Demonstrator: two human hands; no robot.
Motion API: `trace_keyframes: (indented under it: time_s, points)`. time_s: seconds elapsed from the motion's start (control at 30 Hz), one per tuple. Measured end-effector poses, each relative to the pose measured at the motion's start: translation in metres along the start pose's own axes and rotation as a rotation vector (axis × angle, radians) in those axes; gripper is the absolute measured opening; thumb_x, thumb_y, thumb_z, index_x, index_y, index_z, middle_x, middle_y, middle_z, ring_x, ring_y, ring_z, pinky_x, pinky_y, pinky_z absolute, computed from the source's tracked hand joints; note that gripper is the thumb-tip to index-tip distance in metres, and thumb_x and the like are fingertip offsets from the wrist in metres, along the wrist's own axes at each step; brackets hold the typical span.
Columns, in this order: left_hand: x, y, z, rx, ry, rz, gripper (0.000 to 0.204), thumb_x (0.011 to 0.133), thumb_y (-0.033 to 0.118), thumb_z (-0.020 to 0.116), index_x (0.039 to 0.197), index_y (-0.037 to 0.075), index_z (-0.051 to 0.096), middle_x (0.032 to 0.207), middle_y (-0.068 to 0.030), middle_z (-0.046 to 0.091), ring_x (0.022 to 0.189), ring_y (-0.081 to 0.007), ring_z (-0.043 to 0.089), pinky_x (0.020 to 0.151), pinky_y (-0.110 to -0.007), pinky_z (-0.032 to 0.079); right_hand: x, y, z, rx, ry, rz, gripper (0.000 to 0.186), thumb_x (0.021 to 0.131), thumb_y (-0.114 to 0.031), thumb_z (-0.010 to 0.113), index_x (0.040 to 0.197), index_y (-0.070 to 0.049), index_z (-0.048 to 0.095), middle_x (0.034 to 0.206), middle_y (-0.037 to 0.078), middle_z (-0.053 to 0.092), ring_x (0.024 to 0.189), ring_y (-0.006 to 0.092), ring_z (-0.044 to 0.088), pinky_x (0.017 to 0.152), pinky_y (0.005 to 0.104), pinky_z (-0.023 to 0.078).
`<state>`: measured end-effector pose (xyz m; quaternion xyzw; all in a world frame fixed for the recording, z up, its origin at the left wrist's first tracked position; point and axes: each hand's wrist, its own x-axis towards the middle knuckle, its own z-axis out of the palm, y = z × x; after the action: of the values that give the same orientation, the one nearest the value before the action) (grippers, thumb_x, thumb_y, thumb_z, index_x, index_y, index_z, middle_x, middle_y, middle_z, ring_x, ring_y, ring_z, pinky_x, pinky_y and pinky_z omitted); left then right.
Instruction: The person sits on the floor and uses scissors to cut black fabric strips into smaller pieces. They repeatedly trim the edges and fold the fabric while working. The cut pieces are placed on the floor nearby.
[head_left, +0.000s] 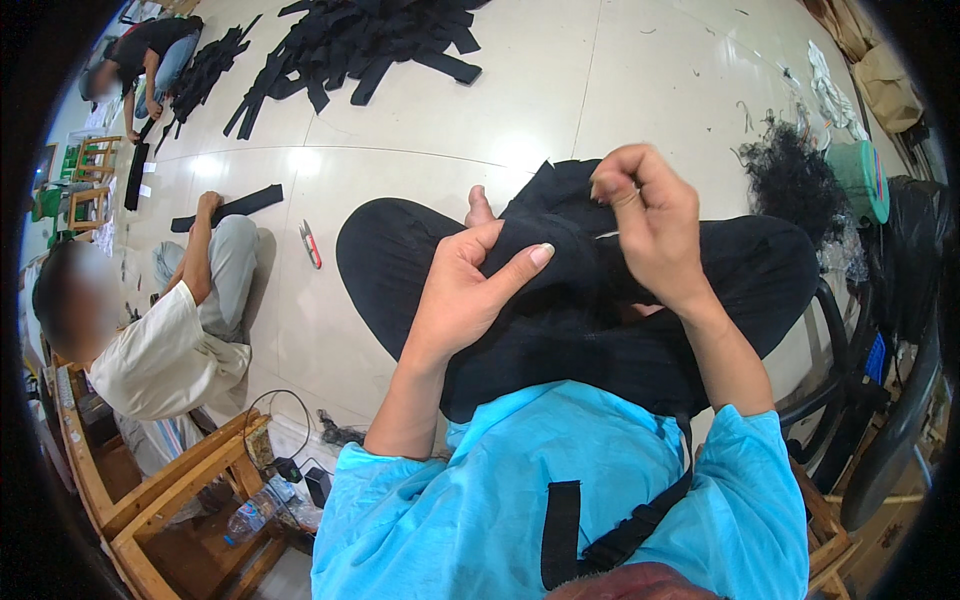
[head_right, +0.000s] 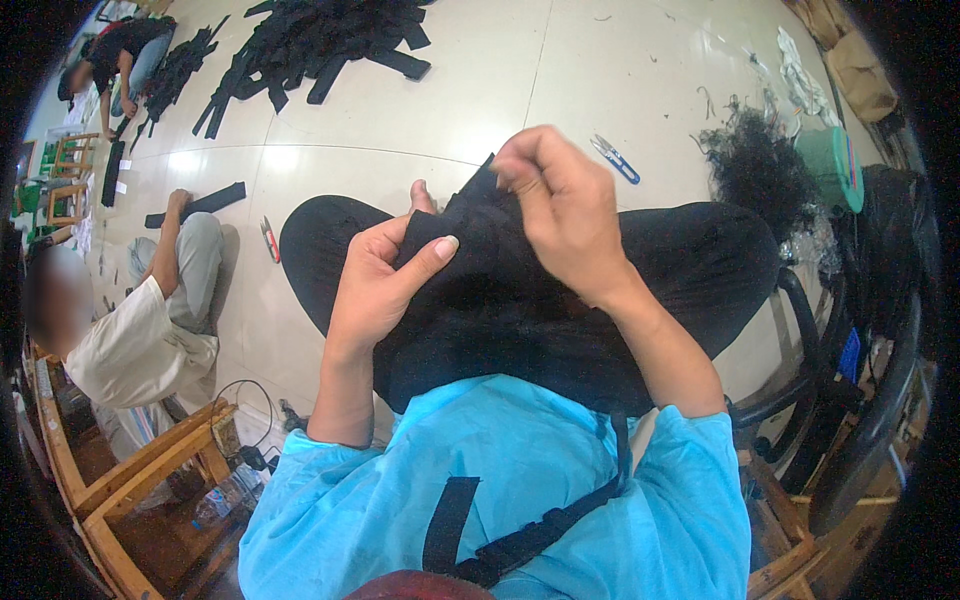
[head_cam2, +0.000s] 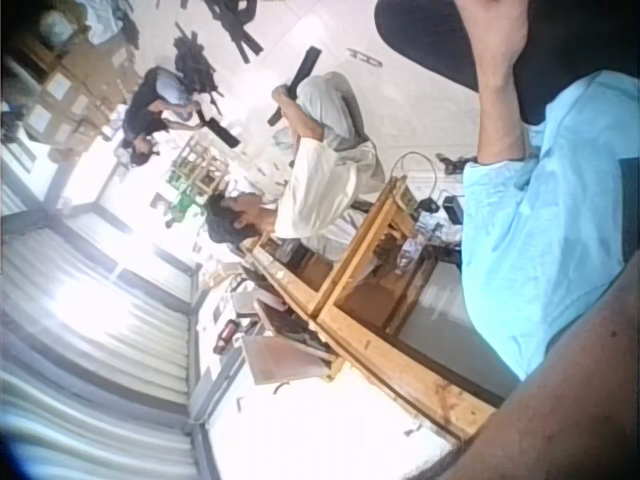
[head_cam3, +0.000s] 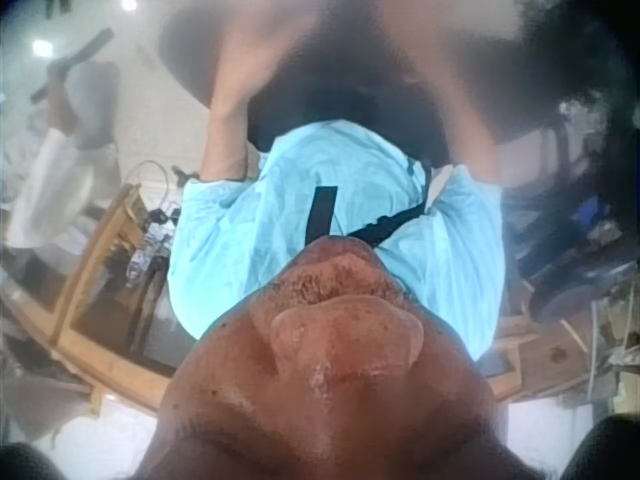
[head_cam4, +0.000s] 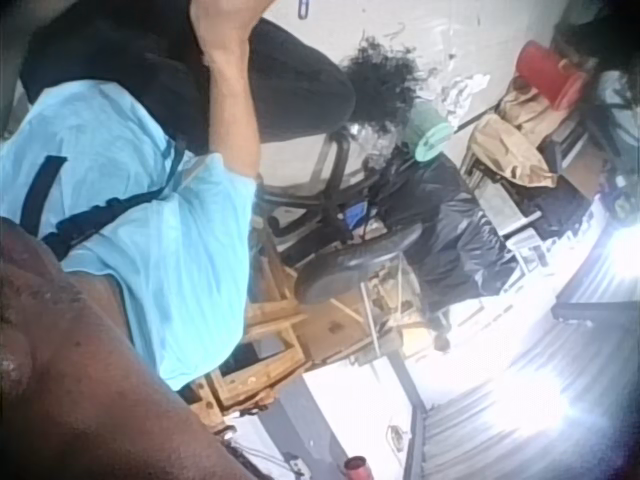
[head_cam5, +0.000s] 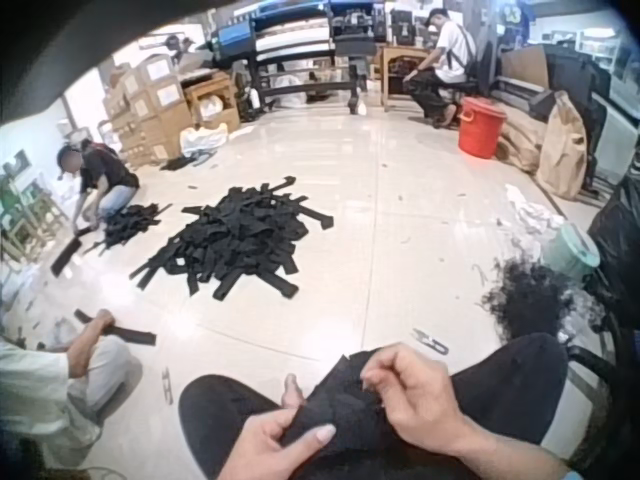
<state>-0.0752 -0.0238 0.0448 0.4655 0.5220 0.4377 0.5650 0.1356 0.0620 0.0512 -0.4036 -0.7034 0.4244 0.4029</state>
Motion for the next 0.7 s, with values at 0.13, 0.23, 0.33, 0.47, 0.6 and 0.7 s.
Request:
trace_keyframes:
  time_s: [0.13, 0.23, 0.33, 0.47, 0.6, 0.7]
  points:
    - [0.004, 0.002, 0.002, 0.035, -0.025, 0.015, 0.021, 0.097, 0.016, 0.078, 0.107, -0.002, 0.077, 0.091, 0.0005, 0.071, 0.09, -0.0056, 0.06, 0.094, -0.025, 0.045, 0.002, 0.002, 0.011, 0.491, -0.008, 0.124, 0.027, 0.113, -0.026, 0.051, 0.11, -0.001, 0.059, 0.095, 0.008, 0.072, 0.092, 0.016, 0.068, 0.09, 0.0292, 0.054]
    - [0.007, -0.004, 0.001, 0.07, -0.054, 0.04, 0.022, 0.096, 0.015, 0.078, 0.107, -0.004, 0.078, 0.09, -0.0009, 0.073, 0.093, -0.0054, 0.061, 0.104, -0.026, 0.041, 0.002, -0.007, -0.001, 0.733, -0.159, 0.353, 0.024, 0.114, -0.026, 0.05, 0.105, -0.005, 0.057, 0.085, 0.005, 0.067, 0.081, 0.0124, 0.063, 0.087, 0.0313, 0.056]
    - [0.003, 0.002, 0.002, 0.068, -0.067, -0.008, 0.024, 0.095, 0.016, 0.079, 0.107, -0.005, 0.077, 0.09, -0.0022, 0.073, 0.094, -0.0052, 0.062, 0.111, -0.026, 0.036, 0.018, 0.011, -0.021, 0.728, 0.039, 0.149, 0.022, 0.114, -0.026, 0.05, 0.103, -0.007, 0.055, 0.072, -0.003, 0.047, 0.067, 0.0086, 0.049, 0.081, 0.0357, 0.058]
    - [0.006, -0.004, 0.004, 0.127, -0.096, 0.023, 0.026, 0.094, 0.016, 0.08, 0.107, -0.006, 0.077, 0.09, -0.0027, 0.073, 0.094, -0.0064, 0.062, 0.108, -0.024, 0.039, 0.027, 0.016, -0.044, 0.704, 0.203, 0.163, 0.02, 0.113, -0.025, 0.053, 0.104, -0.008, 0.055, 0.074, -0.004, 0.046, 0.066, 0.0074, 0.045, 0.077, 0.0336, 0.056]
    - [0.007, -0.006, -0.001, 0.129, -0.09, -0.018, 0.024, 0.094, 0.015, 0.08, 0.106, -0.005, 0.078, 0.09, -0.0012, 0.073, 0.092, -0.0064, 0.062, 0.099, -0.024, 0.043, 0.011, 0.008, -0.038, 0.628, -0.142, 0.32, 0.02, 0.11, -0.029, 0.058, 0.108, -0.01, 0.056, 0.075, -0.005, 0.048, 0.064, 0.0052, 0.044, 0.059, 0.0252, 0.045]
    - [0.004, 0.0, -0.007, 0.085, -0.059, -0.037, 0.022, 0.094, 0.014, 0.08, 0.106, -0.005, 0.077, 0.089, 0.0, 0.072, 0.09, -0.0052, 0.061, 0.098, -0.025, 0.043, 0.004, -0.006, -0.025, 0.0, -0.564, 0.128, 0.018, 0.108, -0.025, 0.061, 0.106, -0.007, 0.06, 0.082, 0.002, 0.057, 0.074, 0.0079, 0.054, 0.067, 0.0254, 0.045]
